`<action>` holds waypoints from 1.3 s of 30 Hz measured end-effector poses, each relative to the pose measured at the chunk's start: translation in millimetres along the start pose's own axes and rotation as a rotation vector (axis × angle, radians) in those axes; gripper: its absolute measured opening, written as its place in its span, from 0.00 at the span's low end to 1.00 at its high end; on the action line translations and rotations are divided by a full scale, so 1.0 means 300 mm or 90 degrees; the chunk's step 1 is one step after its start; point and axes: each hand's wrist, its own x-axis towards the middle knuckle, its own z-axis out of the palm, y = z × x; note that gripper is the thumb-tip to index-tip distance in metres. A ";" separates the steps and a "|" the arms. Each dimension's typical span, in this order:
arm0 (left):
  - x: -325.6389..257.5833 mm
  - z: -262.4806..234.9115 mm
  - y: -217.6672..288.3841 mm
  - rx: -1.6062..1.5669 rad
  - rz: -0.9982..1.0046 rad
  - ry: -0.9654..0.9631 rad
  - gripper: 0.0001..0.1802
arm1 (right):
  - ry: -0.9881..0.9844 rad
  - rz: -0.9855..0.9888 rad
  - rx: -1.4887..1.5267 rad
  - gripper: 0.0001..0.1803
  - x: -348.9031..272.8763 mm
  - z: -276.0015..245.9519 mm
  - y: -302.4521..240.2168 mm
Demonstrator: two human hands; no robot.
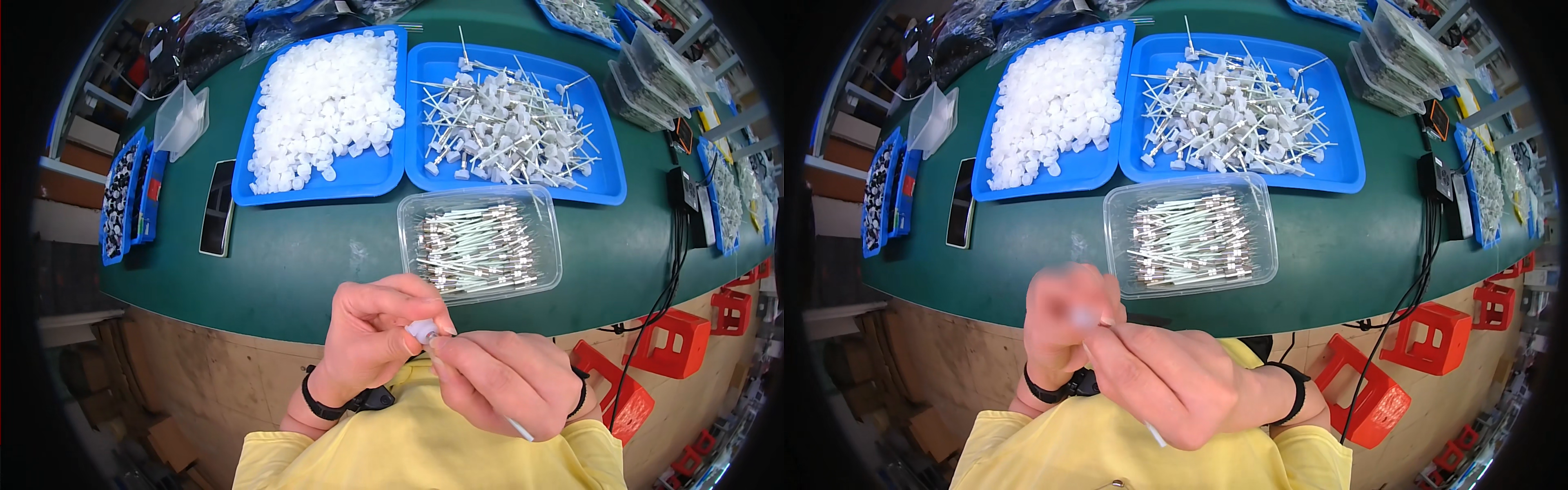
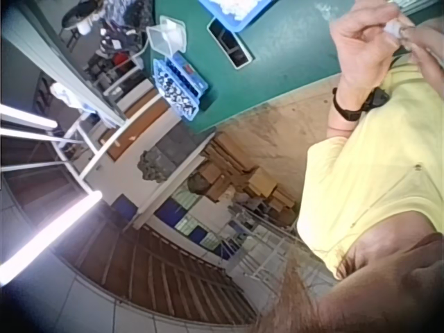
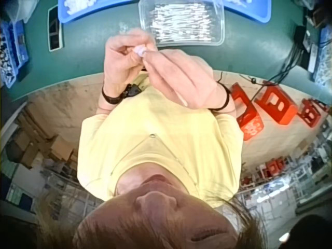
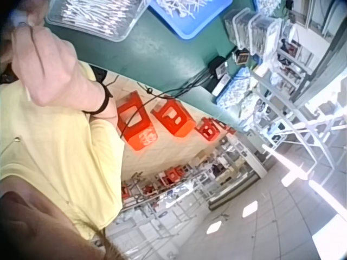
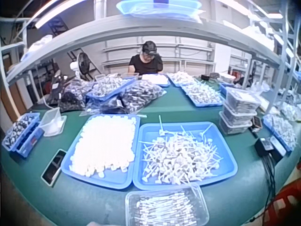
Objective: Assembling plastic nozzle components by inserting tubes into caps.
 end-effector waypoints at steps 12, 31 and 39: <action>0.007 0.004 0.072 0.439 0.105 0.038 0.15 | -0.032 0.227 0.201 0.16 0.037 -0.075 0.046; -0.016 -0.001 0.002 0.137 -0.010 0.000 0.14 | -0.144 0.004 0.137 0.09 0.001 -0.060 0.058; -0.006 0.013 -0.006 0.098 -0.008 0.050 0.13 | -0.090 0.062 0.183 0.08 -0.012 -0.023 0.077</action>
